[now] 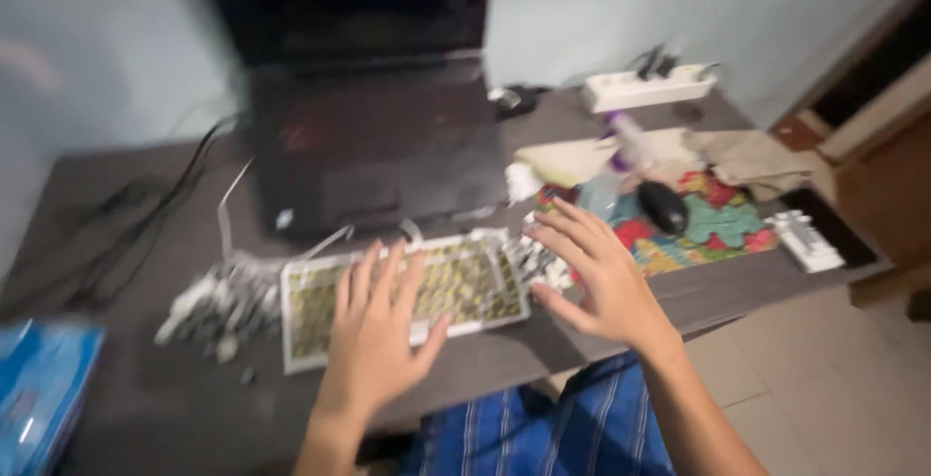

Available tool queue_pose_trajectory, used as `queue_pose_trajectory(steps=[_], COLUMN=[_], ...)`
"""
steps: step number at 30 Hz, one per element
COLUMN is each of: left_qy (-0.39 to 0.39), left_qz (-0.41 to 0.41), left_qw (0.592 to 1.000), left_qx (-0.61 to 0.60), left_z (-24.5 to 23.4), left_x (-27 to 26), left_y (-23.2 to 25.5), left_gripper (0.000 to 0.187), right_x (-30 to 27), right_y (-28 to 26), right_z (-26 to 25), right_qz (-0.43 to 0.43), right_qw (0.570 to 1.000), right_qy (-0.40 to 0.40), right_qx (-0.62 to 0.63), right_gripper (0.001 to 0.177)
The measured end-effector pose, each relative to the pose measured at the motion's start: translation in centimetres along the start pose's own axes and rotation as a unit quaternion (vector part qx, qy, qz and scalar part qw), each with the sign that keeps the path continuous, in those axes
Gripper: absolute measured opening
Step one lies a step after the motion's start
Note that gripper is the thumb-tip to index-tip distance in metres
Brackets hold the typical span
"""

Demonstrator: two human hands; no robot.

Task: Cleaning a mechanical keyboard by removing and wiping keycaps and the board.

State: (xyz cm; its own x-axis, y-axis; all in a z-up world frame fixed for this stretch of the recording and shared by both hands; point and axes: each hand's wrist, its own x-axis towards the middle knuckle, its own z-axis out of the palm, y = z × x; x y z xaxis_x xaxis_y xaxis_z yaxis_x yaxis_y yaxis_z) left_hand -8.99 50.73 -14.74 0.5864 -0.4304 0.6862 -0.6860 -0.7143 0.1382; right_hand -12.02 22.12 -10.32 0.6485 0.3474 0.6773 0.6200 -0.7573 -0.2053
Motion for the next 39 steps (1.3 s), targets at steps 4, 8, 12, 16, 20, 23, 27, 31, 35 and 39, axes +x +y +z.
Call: queue_pose_trajectory(steps=[4, 8, 12, 16, 20, 23, 27, 31, 35, 39], left_qy=[-0.013, 0.011, 0.028, 0.044, 0.05, 0.047, 0.045, 0.037, 0.059, 0.057], left_qz=[-0.039, -0.059, -0.077, -0.075, -0.06, -0.058, -0.068, -0.075, -0.093, -0.096], left_qw=[0.997, 0.995, 0.995, 0.993, 0.995, 0.994, 0.993, 0.993, 0.99, 0.988], left_qx=[0.07, 0.082, 0.064, 0.076, 0.066, 0.076, 0.086, 0.08, 0.091, 0.105], left_z=[-1.0, -2.3, -3.4, -2.5, -1.4, -0.1, 1.0, 2.4, 2.7, 3.1], left_x=[-4.4, -7.4, -9.4, -10.2, -9.3, -8.6, -8.2, -8.9, -9.1, -9.1], left_y=[-2.5, -4.4, -5.2, -6.2, -7.1, -7.5, -7.8, -8.5, -8.6, -8.6], left_gripper=[0.075, 0.068, 0.062, 0.061, 0.06, 0.062, 0.066, 0.066, 0.069, 0.074], right_x=[-0.3, 0.5, 0.2, -0.9, -2.7, -5.4, -7.1, -9.0, -10.8, -11.8], right_y=[-0.7, -1.5, -1.1, 1.4, 4.4, 7.4, 9.1, 10.4, 11.4, 12.7], right_z=[3.5, 5.1, 6.8, 7.7, 7.5, 7.0, 6.4, 6.7, 7.1, 6.9], right_qz=[-0.033, -0.005, 0.028, 0.015, 0.136, 0.204, 0.265, 0.297, 0.257, 0.228], right_qw=[0.999, 0.997, 0.996, 0.999, 0.986, 0.963, 0.939, 0.93, 0.944, 0.957], right_qy=[-0.036, -0.067, -0.066, -0.05, -0.024, -0.026, -0.051, -0.081, -0.048, 0.0], right_qx=[0.016, 0.045, 0.051, 0.008, -0.094, -0.172, -0.214, -0.199, -0.2, -0.181], right_gripper=[0.053, 0.045, 0.033, 0.028, 0.028, 0.029, 0.031, 0.032, 0.028, 0.015])
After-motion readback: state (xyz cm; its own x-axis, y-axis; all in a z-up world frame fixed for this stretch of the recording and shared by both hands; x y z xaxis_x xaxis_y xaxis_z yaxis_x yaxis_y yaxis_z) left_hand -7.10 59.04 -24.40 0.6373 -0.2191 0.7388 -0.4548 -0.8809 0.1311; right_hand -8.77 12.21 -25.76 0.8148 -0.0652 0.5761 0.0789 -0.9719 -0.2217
